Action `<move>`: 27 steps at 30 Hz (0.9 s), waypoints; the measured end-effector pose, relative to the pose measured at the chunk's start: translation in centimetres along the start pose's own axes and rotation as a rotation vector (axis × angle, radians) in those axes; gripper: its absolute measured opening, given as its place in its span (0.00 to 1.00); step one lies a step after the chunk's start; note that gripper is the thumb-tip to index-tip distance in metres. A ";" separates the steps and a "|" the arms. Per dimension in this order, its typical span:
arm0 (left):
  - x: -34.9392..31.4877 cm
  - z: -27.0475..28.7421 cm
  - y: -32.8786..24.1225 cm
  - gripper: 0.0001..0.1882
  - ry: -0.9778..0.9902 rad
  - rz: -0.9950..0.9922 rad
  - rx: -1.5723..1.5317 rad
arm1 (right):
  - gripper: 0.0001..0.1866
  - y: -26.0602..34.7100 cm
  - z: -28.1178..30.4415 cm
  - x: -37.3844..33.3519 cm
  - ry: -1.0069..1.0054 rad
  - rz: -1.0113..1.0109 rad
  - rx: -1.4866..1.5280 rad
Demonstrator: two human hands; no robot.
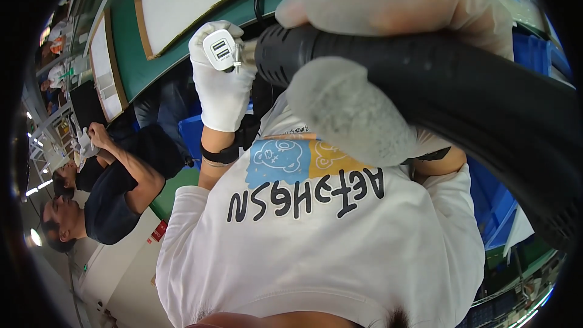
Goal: The person picks up a power adapter from a tray, turns it over, and applies heat to the USB ports with a heat gun. After setting the adapter back on the tray, they repeat the process with another power adapter.
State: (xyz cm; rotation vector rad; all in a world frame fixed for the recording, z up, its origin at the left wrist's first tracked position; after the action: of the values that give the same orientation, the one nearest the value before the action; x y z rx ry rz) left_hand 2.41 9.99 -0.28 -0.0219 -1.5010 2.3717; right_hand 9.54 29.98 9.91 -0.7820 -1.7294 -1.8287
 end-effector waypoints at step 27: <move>-0.1 0.0 1.1 0.27 0.003 0.056 -0.030 | 0.29 0.4 -1.2 0.0 0.042 -0.147 0.036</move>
State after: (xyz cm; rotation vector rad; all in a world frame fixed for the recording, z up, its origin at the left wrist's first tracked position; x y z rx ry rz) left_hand 2.19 9.60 -1.24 -0.0753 -1.5543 2.3913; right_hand 9.73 28.72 10.18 -0.6118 -1.8297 -1.8892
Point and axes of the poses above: each hand's wrist, its own x-axis towards the middle knuckle, its own z-axis out of the back of the hand, y = z × x, the point moved 10 cm from there along x, towards the middle knuckle, and after that the axes turned 2 degrees about y, right-handed, at the moved point
